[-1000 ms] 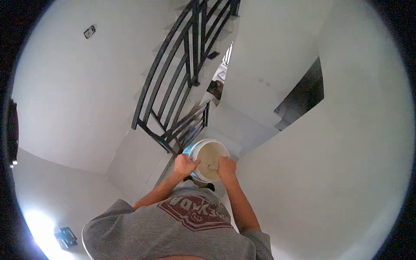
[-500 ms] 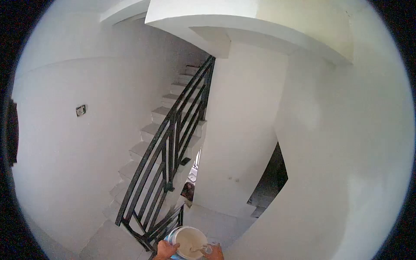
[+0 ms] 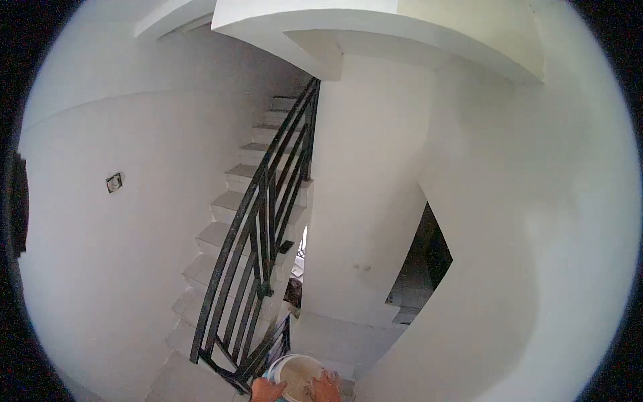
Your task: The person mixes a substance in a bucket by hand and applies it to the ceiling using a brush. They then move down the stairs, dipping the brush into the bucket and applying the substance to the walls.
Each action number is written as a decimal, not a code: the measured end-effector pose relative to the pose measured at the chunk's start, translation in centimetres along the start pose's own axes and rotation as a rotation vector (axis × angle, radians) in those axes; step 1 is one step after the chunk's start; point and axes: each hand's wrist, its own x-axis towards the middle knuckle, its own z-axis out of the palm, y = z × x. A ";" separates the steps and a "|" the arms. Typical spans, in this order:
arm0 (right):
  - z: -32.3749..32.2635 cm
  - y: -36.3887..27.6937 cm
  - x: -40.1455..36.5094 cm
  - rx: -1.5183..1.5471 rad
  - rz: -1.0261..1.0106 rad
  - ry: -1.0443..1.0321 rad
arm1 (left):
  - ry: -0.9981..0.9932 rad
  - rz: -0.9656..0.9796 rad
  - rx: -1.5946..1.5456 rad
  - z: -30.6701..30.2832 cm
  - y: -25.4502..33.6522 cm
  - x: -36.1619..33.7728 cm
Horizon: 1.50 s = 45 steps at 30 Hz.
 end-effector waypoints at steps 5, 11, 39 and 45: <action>10.3 3.1 8.2 0.223 -0.539 0.407 | -0.046 -0.270 -0.252 -13.0 12.8 -6.4; 5.8 0.5 6.3 0.269 -0.301 -0.071 | -0.020 -0.193 -0.191 -7.9 9.5 -3.1; 3.0 10.6 7.7 0.494 -0.528 0.171 | 0.234 -0.169 -0.419 -6.0 14.6 -2.0; 4.1 14.2 7.0 0.523 -0.440 0.079 | 0.329 -0.202 -0.087 -5.8 14.3 0.0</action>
